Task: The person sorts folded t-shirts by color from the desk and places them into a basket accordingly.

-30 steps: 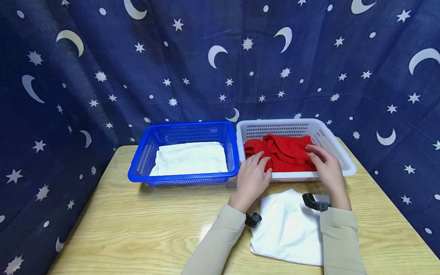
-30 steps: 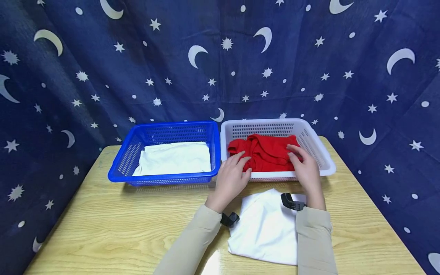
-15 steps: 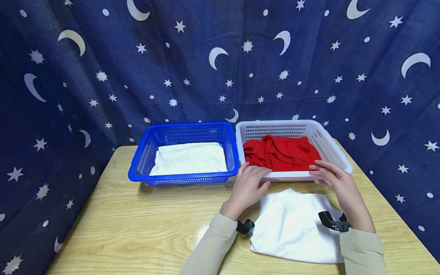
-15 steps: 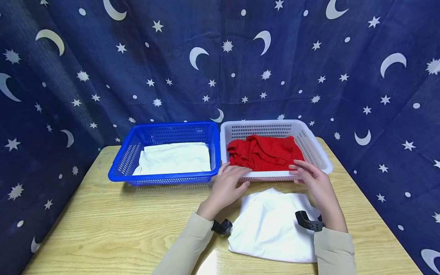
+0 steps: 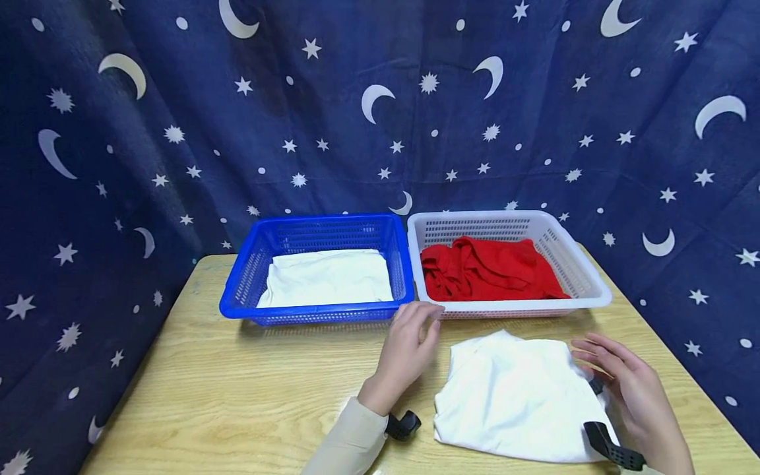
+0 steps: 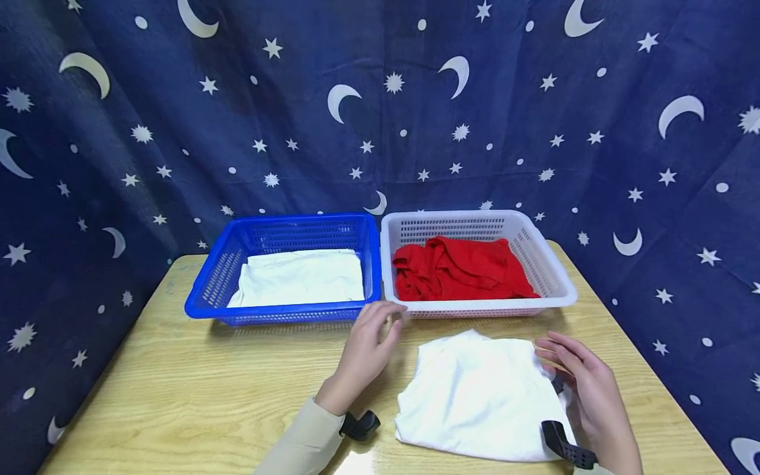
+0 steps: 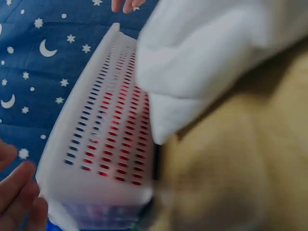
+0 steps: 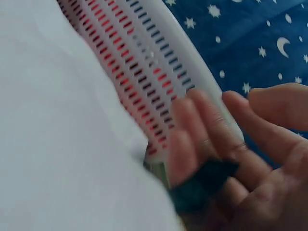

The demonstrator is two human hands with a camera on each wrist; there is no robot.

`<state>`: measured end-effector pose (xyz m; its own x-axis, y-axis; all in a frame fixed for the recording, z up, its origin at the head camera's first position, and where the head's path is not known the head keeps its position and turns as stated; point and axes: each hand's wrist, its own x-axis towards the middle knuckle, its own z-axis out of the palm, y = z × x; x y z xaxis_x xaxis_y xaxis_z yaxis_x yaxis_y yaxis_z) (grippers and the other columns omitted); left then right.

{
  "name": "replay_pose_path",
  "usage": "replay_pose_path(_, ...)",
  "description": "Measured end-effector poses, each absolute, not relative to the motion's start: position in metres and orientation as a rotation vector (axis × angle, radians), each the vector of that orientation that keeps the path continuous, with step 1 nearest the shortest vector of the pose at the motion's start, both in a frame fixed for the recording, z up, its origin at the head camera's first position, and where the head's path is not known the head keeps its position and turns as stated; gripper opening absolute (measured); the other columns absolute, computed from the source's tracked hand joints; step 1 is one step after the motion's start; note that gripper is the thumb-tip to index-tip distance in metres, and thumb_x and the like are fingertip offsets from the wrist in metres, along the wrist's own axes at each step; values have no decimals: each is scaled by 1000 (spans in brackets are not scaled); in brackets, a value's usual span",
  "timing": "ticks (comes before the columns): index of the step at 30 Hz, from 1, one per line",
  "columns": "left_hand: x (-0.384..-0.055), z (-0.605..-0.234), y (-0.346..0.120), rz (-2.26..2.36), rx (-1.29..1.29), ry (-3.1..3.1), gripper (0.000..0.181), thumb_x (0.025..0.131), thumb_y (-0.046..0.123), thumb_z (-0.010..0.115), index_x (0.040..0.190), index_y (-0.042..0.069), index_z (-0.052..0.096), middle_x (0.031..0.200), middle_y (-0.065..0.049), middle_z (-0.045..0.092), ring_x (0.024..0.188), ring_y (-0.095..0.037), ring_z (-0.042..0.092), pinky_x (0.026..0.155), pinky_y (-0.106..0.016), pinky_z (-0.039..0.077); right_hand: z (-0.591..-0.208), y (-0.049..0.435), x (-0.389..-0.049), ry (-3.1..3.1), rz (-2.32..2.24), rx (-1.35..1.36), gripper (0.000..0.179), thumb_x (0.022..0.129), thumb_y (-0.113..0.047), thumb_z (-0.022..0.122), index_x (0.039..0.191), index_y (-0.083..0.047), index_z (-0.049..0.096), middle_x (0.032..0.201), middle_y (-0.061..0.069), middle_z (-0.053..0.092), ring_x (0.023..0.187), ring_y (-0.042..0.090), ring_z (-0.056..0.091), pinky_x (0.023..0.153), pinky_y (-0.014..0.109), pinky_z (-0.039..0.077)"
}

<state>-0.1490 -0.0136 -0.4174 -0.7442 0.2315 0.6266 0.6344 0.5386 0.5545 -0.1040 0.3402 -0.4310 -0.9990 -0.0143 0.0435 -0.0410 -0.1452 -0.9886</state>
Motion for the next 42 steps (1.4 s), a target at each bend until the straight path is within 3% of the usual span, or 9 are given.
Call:
replay_pose_path(7, -135, -446, -31, -1549, -616, -2623, 31, 90, 19, 52, 121, 16, 52, 96, 5, 58, 80, -1, 56, 66, -19, 47, -447, 349, -99, -2232, 2371, -44, 43, 94, -21, 46, 134, -6, 38, 113, -3, 61, 100, 9, 58, 82, 26, 45)
replay_pose_path(11, -131, -458, -40, -1779, -521, -2708, 35, 90, 24, 52, 124, 14, 50, 84, 3, 61, 68, -8, 60, 56, -23, 48, -451, 351, -97, -2365, 2267, -130, 51, 94, -29, 45, 137, -5, 33, 114, -9, 59, 101, 1, 54, 78, 19, 40)
replay_pose_path(16, -133, -463, -45, -2129, -481, -2593, 29, 91, 21, 51, 115, 4, 55, 68, -9, 63, 57, -22, 61, 52, -31, 51, -453, 354, -96, -2387, 2184, -158, 50, 93, -31, 46, 135, -5, 37, 109, -14, 60, 98, -5, 53, 70, 12, 38)
replay_pose_path(21, -135, -461, -49, -2465, -461, -2478, 27, 91, 18, 49, 102, -6, 56, 78, -19, 65, 65, -29, 63, 57, -36, 53, -459, 358, -95, -2284, 2200, -160, 42, 92, -28, 49, 128, -7, 45, 104, -11, 63, 94, -1, 57, 71, 15, 44)
replay_pose_path(27, -145, -473, -57, -2752, -474, -2277, 37, 92, 24, 48, 107, -11, 49, 97, -22, 62, 86, -31, 62, 68, -37, 52, -459, 357, -96, -2552, 1862, -395, 56, 92, -40, 44, 132, -1, 37, 101, -14, 62, 85, -7, 54, 66, 20, 47)
replay_pose_path(31, -146, -474, -63, -2904, -646, -2206, 41, 94, 24, 45, 114, -12, 45, 110, -25, 57, 99, -36, 56, 78, -40, 49, -454, 354, -99, -2756, 1551, -553, 60, 93, -43, 37, 134, 1, 35, 112, 3, 59, 78, -10, 49, 60, 21, 47)
replay_pose_path(34, -144, -472, -64, -3052, -848, -2205, 41, 95, 21, 42, 123, -9, 43, 120, -23, 51, 109, -35, 50, 85, -41, 45, -452, 353, -100, -2821, 1432, -604, 58, 93, -42, 36, 133, 1, 36, 121, 19, 50, 77, -5, 48, 58, 21, 46)
replay_pose_path(38, -138, -470, -57, -3174, -1052, -2254, 39, 95, 19, 42, 128, -2, 44, 126, -14, 49, 111, -27, 49, 88, -41, 42, -452, 352, -100, -2900, 1268, -579, 62, 92, -47, 35, 131, 1, 40, 117, 22, 51, 80, 9, 50, 60, 26, 43)
replay_pose_path(42, -134, -468, -50, -3176, -1101, -2305, 36, 94, 17, 44, 127, 4, 48, 127, -6, 47, 107, -19, 51, 87, -40, 43, -449, 347, -101, -2978, 1327, -516, 73, 88, -57, 34, 134, 0, 36, 128, 26, 41, 105, 35, 45, 77, 43, 41)
